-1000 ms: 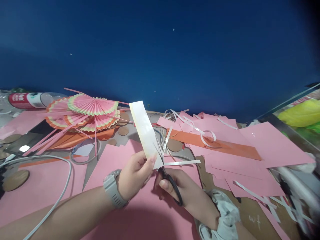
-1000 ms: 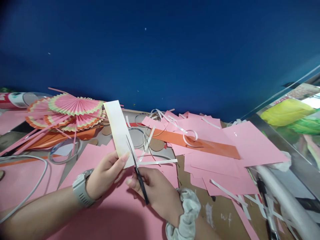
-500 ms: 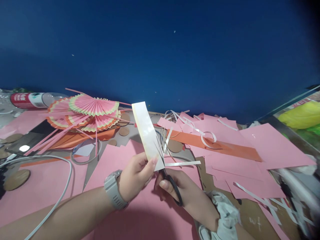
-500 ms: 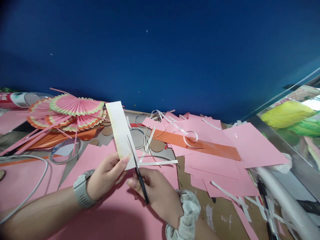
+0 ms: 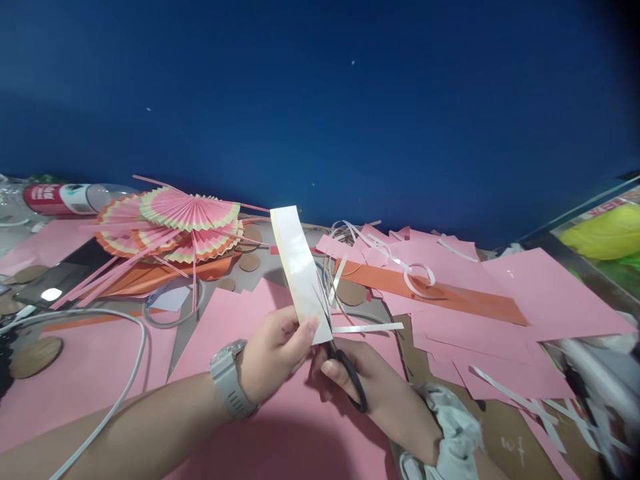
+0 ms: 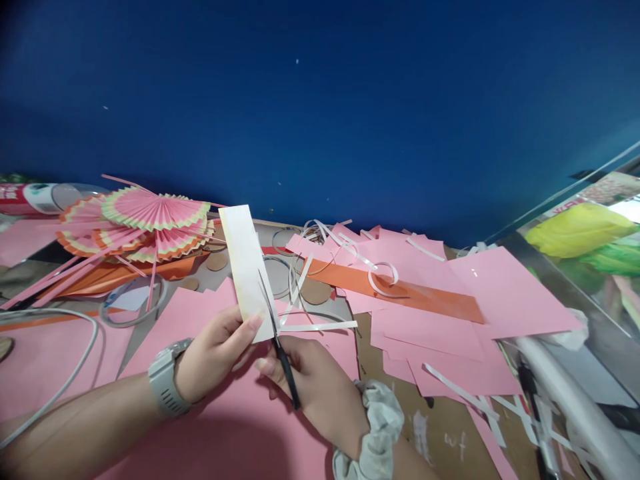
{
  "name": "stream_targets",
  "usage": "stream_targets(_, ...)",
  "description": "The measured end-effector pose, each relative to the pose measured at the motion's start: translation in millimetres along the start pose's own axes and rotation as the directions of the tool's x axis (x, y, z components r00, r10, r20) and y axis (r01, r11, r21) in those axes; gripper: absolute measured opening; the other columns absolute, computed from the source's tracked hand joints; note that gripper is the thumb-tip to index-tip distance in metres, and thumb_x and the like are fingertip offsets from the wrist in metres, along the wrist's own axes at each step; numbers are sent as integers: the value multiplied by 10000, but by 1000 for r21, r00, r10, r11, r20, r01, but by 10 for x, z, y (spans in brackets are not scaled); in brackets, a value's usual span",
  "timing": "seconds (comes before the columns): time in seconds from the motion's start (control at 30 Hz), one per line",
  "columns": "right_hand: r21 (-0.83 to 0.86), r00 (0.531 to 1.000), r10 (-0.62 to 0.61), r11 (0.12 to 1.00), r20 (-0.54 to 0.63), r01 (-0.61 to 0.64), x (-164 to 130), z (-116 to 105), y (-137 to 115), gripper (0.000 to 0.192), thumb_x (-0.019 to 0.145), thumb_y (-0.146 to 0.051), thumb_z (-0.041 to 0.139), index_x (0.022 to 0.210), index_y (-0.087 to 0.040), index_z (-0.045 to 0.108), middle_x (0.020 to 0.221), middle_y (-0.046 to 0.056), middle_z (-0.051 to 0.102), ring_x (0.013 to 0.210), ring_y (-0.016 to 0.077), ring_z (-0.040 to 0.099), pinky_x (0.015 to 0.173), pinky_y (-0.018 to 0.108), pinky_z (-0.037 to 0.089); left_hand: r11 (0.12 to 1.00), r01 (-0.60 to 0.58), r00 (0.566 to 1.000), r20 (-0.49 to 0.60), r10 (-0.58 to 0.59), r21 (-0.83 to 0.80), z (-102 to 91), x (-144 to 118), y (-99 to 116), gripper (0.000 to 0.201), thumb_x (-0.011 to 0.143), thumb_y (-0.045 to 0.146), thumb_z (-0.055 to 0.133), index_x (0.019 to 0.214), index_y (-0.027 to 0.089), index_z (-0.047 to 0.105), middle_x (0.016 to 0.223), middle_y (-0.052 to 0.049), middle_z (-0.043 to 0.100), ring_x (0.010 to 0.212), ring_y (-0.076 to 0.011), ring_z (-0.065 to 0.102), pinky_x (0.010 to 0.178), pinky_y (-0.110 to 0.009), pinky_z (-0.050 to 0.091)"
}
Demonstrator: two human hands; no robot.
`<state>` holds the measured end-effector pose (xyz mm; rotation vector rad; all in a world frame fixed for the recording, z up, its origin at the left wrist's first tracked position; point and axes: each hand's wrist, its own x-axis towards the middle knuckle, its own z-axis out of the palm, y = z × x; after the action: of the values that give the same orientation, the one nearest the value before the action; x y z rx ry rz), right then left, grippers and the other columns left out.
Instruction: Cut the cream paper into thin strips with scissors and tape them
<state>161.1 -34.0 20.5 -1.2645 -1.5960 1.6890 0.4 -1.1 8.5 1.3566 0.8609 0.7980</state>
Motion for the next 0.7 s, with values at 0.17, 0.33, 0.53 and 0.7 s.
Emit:
stream_targets(0.17, -2, 1000, 1, 1000, -5, -1, 6, -2, -3, 420, 858, -561, 449, 764, -168, 564, 643, 4, 545, 552, 131, 517, 477, 243, 409, 999, -3, 1000, -6, 3, -40, 0, -3, -18, 356, 916, 434, 380, 800, 144, 549, 482, 40, 466, 401, -74, 421, 405, -179, 331)
stream_targets(0.33, 4, 1000, 3, 1000, 0, -3, 8, -6, -1, 443, 847, -580, 451, 747, -167, 572, 626, 3, 547, 530, 127, 515, 472, 244, 418, 995, 2, 1000, 6, -1, -102, 5, -9, -21, 362, 919, 420, 381, 704, 153, 498, 443, 64, 414, 354, -49, 344, 356, -158, 271)
stream_targets(0.53, -15, 1000, -15, 1000, 6, 15, 1, -7, -27, 443, 852, -583, 435, 777, -168, 572, 654, 17, 554, 593, 148, 537, 464, 242, 420, 996, -26, 998, 52, 30, -88, 8, 0, 12, 361, 926, 408, 369, 702, 156, 500, 466, 39, 493, 409, -91, 510, 405, -181, 371)
stream_targets(0.7, -23, 1000, -8, 1000, 13, 8, 9, -15, -11, 430, 875, -558, 415, 784, -169, 572, 649, 11, 548, 574, 139, 522, 490, 250, 423, 994, -7, 998, 56, 14, -108, 10, 0, 13, 370, 921, 428, 368, 702, 158, 495, 432, 41, 481, 398, -102, 523, 382, -178, 364)
